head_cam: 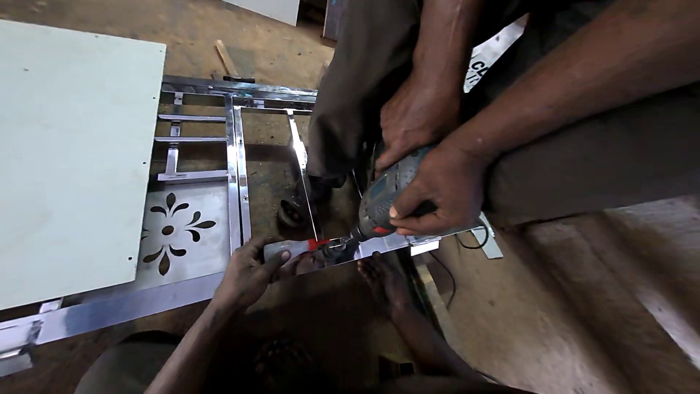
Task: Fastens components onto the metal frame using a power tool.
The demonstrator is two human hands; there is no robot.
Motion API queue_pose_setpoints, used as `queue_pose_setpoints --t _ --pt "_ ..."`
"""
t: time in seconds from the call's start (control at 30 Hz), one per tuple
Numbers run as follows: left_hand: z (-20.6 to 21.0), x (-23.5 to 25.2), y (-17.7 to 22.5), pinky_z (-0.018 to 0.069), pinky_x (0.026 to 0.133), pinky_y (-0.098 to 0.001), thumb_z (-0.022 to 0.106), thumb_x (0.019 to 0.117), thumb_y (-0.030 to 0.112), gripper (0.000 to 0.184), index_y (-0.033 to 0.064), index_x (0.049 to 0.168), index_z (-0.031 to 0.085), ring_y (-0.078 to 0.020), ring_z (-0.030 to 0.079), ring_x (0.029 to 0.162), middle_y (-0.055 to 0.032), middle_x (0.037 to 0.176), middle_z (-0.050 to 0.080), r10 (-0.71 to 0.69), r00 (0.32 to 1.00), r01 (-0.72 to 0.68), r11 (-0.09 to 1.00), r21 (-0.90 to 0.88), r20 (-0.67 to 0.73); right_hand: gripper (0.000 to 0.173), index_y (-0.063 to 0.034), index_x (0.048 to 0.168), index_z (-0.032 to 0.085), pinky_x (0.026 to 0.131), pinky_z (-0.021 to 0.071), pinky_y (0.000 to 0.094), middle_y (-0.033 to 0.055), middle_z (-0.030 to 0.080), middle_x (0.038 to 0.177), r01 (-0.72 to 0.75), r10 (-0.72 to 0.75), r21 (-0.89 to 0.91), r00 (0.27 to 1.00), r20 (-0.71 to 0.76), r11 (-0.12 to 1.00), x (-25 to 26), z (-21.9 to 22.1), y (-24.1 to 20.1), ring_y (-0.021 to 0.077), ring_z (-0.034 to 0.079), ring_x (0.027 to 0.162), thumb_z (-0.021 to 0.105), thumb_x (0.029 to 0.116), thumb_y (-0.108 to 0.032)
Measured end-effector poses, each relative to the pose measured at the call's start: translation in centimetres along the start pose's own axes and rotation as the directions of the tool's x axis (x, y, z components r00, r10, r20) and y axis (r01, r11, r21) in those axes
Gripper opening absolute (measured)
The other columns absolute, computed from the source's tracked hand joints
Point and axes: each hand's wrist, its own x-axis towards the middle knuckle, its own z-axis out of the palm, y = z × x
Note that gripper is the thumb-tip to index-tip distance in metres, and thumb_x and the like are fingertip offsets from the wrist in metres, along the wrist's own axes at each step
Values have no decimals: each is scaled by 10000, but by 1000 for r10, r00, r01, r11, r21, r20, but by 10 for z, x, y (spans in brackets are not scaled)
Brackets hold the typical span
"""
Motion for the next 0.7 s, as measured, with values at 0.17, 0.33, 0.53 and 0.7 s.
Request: queue_pose_setpoints --t 0.17,0.33,0.53,0.7 --pt "-4 -11 -2 581 557 -306 731 903 123 277 33 1160 683 -184 669 611 -94 828 727 19 999 -19 1000 -13 -40 241 73 1145 607 812 622 386 189 721 961 -6 6 -12 1000 -3 1000 0 1 0 261 729 853 523 1067 -139" --pt "7 7 -10 619 657 -346 762 907 230 277 108 1147 698 -149 704 701 -31 880 739 41 999 -40 976 213 0 250 79 1134 601 805 626 385 191 717 947 17 -17 -23 1000 -4 1000 -2 2 -1 260 730 842 498 1079 -141" --pt "37 38 -2 596 771 -439 763 925 291 318 69 1141 691 -196 702 779 -83 893 722 -20 998 -11 874 487 59 265 81 1150 601 798 626 384 195 718 960 21 -22 -57 1000 -12 998 1 1 0 267 732 844 498 1079 -153" --pt "50 49 1 577 849 -464 746 939 303 327 52 1143 694 -229 710 877 -106 953 728 19 994 -76 812 578 104 249 79 1166 585 807 624 390 197 714 975 13 -13 -33 1000 -13 999 -2 2 -2 274 731 865 499 1078 -138"
